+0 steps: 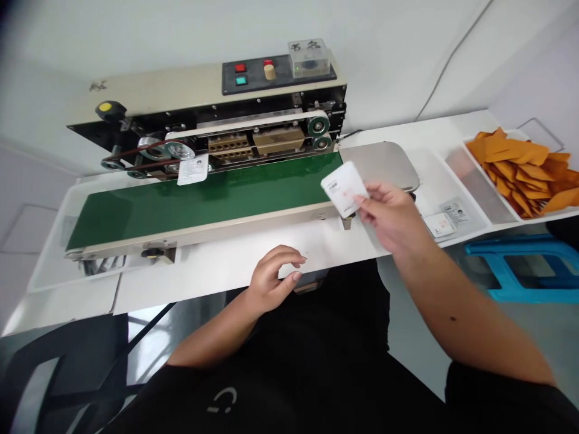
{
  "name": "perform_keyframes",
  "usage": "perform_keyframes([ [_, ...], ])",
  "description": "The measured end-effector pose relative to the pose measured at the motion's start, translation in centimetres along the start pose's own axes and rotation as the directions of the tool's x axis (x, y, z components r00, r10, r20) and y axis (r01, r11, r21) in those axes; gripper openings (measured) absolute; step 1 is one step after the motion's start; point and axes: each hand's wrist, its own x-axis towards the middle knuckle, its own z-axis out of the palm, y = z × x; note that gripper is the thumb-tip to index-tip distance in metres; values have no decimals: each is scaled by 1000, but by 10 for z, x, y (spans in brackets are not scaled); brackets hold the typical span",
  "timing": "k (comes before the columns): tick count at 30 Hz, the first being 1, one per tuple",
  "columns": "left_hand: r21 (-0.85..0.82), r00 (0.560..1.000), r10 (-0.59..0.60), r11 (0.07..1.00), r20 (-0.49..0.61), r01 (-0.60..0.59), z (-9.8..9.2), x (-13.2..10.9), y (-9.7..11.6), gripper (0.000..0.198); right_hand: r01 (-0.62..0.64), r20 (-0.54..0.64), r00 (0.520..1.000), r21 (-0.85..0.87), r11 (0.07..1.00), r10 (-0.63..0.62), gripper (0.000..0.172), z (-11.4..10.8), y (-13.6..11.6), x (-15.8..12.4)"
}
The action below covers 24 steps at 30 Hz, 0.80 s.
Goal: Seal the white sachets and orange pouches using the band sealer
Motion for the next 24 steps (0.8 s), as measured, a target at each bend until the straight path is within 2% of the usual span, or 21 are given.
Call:
perform_keyframes([
  [4, 13, 1000, -31, 999, -2, 31, -5, -2, -9, 17, -11, -66, 998, 36, 999, 13, 25, -6, -27, 54],
  [9, 25, 997, -80, 997, 14, 79, -9, -5, -17, 15, -9, -84, 996, -3, 1000, 9, 25, 1, -27, 98],
  [16, 11, 993, -118, 993, 14, 118, -14, -7, -27, 15, -40, -63, 997, -44, 998, 37, 27, 19, -22, 117],
  [20, 7, 992, -129, 992, 3, 129, -17, -7, -29, 14, -62, -70, 996, -60, 996, 57, 32, 30, -25, 124],
  [24, 13, 992, -126, 992, 5, 126, -20, -7, -29, 13, -86, -16, 996, -115, 990, 85, 34, 40, -35, 121],
])
